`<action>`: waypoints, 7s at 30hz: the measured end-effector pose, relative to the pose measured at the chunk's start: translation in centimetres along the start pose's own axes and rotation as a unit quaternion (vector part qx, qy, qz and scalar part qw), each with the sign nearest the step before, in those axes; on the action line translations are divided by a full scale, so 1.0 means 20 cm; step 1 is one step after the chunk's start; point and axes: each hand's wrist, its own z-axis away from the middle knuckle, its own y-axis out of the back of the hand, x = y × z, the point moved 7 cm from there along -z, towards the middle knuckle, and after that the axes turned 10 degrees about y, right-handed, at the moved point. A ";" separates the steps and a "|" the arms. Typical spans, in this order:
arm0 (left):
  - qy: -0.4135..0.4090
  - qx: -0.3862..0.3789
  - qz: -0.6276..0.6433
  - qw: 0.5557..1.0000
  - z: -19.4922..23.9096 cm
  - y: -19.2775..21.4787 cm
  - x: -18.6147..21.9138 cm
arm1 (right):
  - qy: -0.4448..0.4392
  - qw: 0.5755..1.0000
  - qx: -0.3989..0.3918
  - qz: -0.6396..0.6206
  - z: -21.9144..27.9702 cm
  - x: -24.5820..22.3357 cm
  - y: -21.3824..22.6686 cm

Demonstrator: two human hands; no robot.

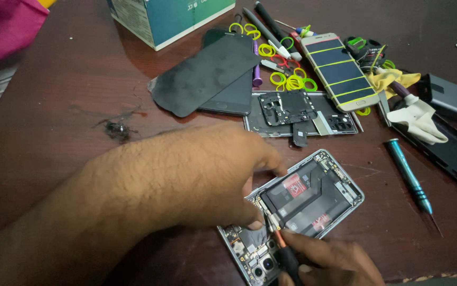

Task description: The person disassembles a smartphone by removing the back cover and using a screwdriver to loosen screws around the battery. They then lift and disconnect the battery from the motherboard, handling internal components with care.

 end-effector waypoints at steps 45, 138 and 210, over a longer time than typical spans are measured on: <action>-0.069 0.045 -0.041 0.996 -0.01 -0.08 -0.01 | -0.127 0.932 0.291 0.175 -0.38 -0.23 0.69; -0.190 0.145 0.682 0.691 -0.27 0.11 -0.21 | -0.115 0.863 -0.004 -0.493 -1.21 0.01 0.23; 0.064 0.116 0.808 0.574 -0.29 -0.03 -0.30 | -0.224 0.875 -0.010 -0.428 -1.14 0.09 0.23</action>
